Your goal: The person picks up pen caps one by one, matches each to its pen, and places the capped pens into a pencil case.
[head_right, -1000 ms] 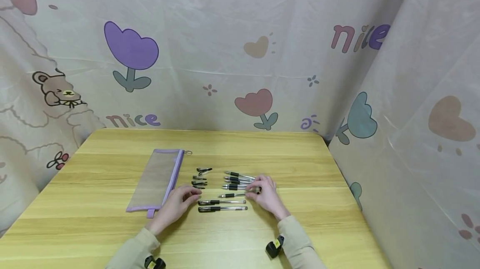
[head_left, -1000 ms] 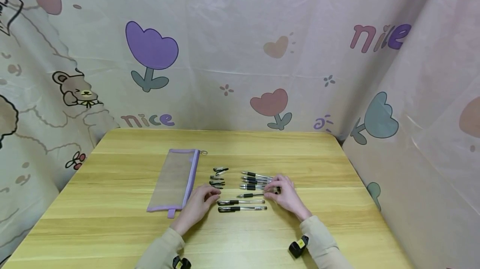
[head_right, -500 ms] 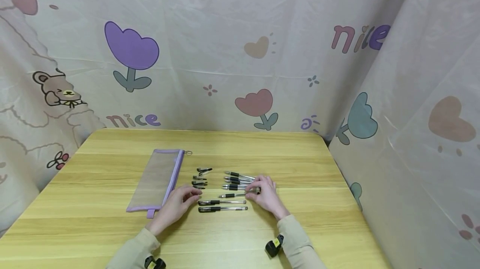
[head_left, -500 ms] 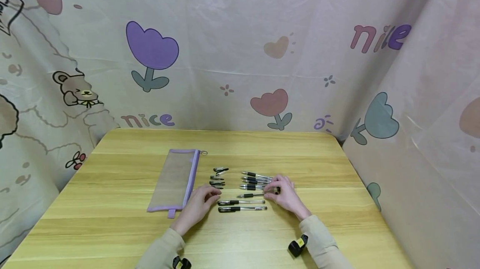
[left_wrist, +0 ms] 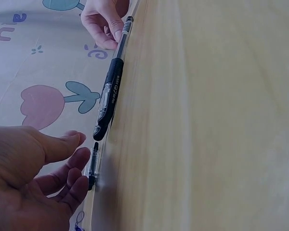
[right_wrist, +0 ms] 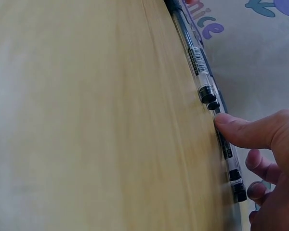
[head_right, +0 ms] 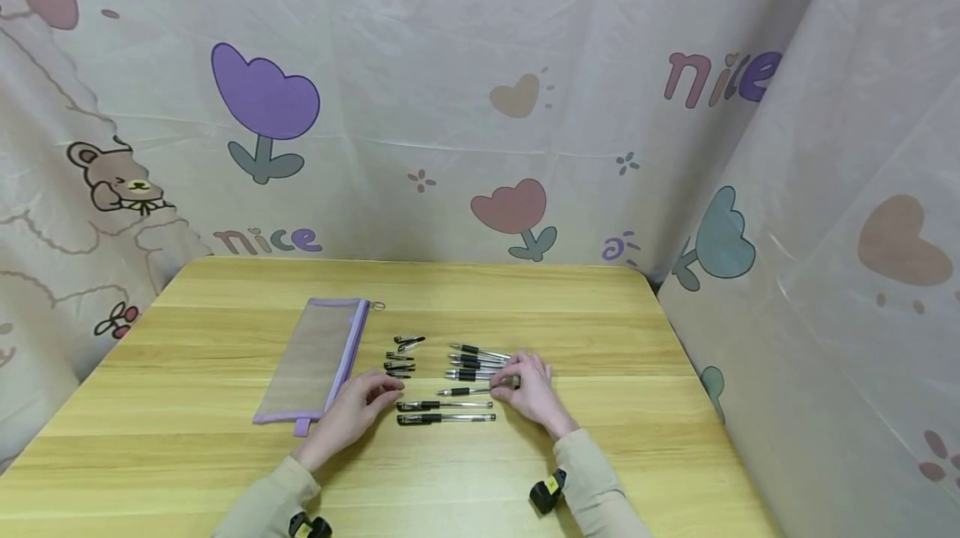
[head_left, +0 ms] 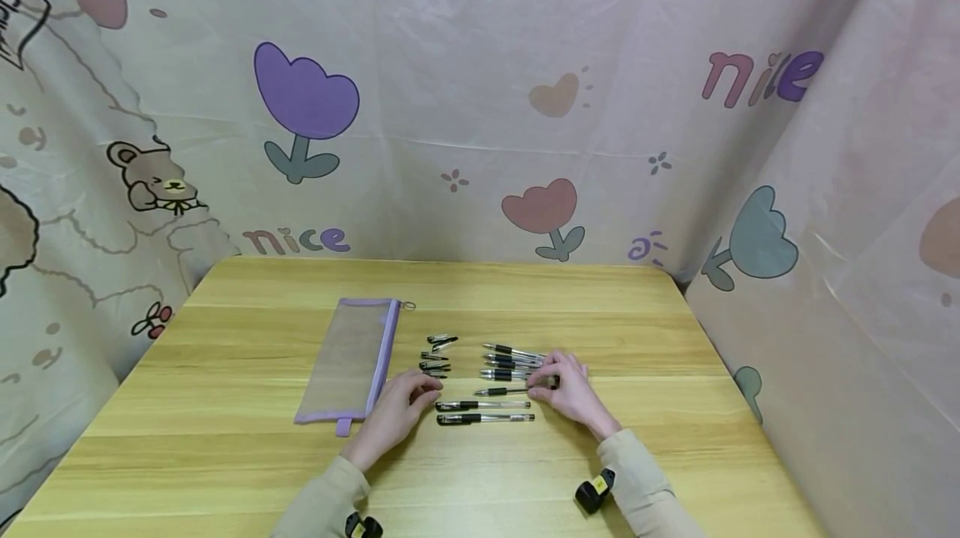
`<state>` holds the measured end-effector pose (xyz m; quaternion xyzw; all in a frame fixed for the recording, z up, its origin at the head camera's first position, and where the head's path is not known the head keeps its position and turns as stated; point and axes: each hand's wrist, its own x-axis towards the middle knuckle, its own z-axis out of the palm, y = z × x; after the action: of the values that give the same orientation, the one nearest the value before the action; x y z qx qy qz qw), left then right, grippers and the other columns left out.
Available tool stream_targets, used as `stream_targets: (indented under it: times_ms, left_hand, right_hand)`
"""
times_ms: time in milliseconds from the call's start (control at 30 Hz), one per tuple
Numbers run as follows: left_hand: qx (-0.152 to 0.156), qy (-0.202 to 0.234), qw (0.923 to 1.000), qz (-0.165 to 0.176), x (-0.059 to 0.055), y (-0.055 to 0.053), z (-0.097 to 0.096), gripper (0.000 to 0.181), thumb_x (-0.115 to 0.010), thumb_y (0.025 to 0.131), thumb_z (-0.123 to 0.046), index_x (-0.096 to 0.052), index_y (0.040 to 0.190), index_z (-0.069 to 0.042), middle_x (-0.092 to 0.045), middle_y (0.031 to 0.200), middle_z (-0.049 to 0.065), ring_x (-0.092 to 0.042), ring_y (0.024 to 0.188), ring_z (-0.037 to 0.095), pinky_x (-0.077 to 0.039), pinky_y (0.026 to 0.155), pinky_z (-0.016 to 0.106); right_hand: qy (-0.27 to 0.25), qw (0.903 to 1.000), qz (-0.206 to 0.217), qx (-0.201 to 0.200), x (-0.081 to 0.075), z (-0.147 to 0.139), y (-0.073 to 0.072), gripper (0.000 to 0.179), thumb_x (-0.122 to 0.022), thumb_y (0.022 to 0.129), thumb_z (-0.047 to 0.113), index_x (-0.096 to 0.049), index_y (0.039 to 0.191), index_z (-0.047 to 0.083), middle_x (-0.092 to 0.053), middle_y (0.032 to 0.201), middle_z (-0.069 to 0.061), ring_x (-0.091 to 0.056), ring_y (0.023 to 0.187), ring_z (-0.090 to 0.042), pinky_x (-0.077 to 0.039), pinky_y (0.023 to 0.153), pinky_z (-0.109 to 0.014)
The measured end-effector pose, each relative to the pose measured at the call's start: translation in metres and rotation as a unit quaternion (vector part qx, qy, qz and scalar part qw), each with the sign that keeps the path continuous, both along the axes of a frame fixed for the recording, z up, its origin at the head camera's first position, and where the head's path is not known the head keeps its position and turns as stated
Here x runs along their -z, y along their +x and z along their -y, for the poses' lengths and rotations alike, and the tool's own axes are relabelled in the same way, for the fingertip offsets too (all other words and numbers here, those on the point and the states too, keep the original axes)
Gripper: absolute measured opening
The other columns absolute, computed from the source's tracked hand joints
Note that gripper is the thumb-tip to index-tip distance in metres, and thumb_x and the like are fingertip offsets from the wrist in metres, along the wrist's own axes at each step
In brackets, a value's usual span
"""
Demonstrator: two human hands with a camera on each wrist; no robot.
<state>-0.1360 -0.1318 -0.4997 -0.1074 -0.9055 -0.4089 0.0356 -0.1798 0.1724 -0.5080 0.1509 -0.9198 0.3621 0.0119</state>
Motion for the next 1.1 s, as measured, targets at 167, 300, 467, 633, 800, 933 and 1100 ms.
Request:
stream_targets:
  times_ms: [167, 300, 467, 633, 800, 933, 1100]
  left_hand:
    - [-0.003, -0.002, 1.0, 0.002, -0.0004, 0.001, 0.0002, 0.011, -0.069, 0.093, -0.009, -0.075, 0.101, -0.014, -0.067, 0.092, -0.005, -0.056, 0.085, 0.008, -0.047, 0.078, 0.026]
    - [-0.006, -0.002, 1.0, 0.002, -0.0003, 0.0015, 0.0006, 0.011, -0.069, 0.093, -0.01, -0.075, 0.102, -0.013, -0.068, 0.094, -0.004, -0.057, 0.087, 0.009, -0.048, 0.08, 0.027]
    - [-0.009, -0.001, 1.0, 0.002, -0.0005, 0.0011, 0.0002, 0.011, -0.07, 0.093, -0.009, -0.075, 0.102, -0.012, -0.068, 0.094, -0.004, -0.056, 0.087, 0.009, -0.048, 0.08, 0.027]
    - [-0.013, -0.004, 0.9999, 0.001, -0.0013, 0.0011, 0.0001, 0.012, -0.07, 0.093, -0.009, -0.075, 0.104, -0.011, -0.067, 0.095, -0.003, -0.056, 0.087, 0.01, -0.048, 0.08, 0.027]
    - [-0.012, -0.003, 0.9999, 0.005, -0.0016, 0.0013, 0.0002, 0.014, -0.069, 0.094, -0.01, -0.074, 0.107, -0.01, -0.067, 0.1, 0.0, -0.056, 0.09, 0.012, -0.048, 0.081, 0.029]
    - [-0.01, 0.0, 0.9999, 0.001, -0.0013, 0.0011, 0.0002, 0.016, -0.07, 0.093, -0.01, -0.074, 0.108, -0.01, -0.067, 0.101, 0.001, -0.057, 0.092, 0.013, -0.048, 0.082, 0.03]
    - [-0.011, 0.004, 0.9999, -0.001, -0.002, 0.0004, 0.0009, 0.019, -0.071, 0.09, -0.007, -0.073, 0.109, -0.009, -0.065, 0.097, 0.001, -0.053, 0.086, 0.011, -0.045, 0.077, 0.025]
  right_hand:
    - [-0.001, 1.0, -0.001, -0.002, 0.0008, -0.0001, -0.0003, 0.01, -0.084, 0.077, 0.014, -0.078, 0.083, 0.021, -0.061, 0.098, 0.004, -0.049, 0.105, -0.02, -0.026, 0.094, -0.041]
    - [-0.007, 1.0, 0.0, -0.004, 0.0004, 0.0002, 0.0001, 0.009, -0.082, 0.079, 0.014, -0.078, 0.084, 0.02, -0.062, 0.099, 0.003, -0.05, 0.107, -0.021, -0.027, 0.096, -0.042]
    - [-0.021, 0.9997, 0.001, -0.01, 0.0002, -0.0005, 0.0016, 0.007, -0.081, 0.081, 0.015, -0.077, 0.085, 0.02, -0.064, 0.099, 0.004, -0.052, 0.107, -0.022, -0.028, 0.099, -0.047]
    - [-0.042, 0.9989, 0.001, -0.019, -0.0001, -0.0024, 0.0034, 0.007, -0.079, 0.083, 0.014, -0.077, 0.087, 0.02, -0.068, 0.103, 0.001, -0.055, 0.111, -0.026, -0.026, 0.106, -0.059]
    - [-0.053, 0.9974, -0.02, -0.045, -0.002, -0.0051, 0.0045, 0.009, -0.076, 0.085, 0.011, -0.076, 0.091, 0.017, -0.072, 0.102, -0.001, -0.063, 0.103, -0.024, -0.043, 0.103, -0.053]
    - [-0.071, 0.9959, -0.014, -0.055, -0.0051, -0.0062, 0.0056, 0.009, -0.072, 0.089, 0.008, -0.075, 0.096, 0.014, -0.075, 0.1, -0.002, -0.066, 0.094, -0.018, -0.052, 0.09, -0.031]
    - [-0.087, 0.9951, 0.009, -0.048, -0.0088, -0.0067, 0.0068, 0.009, -0.07, 0.091, 0.009, -0.074, 0.098, 0.012, -0.075, 0.098, -0.003, -0.063, 0.091, -0.011, -0.048, 0.085, -0.023]
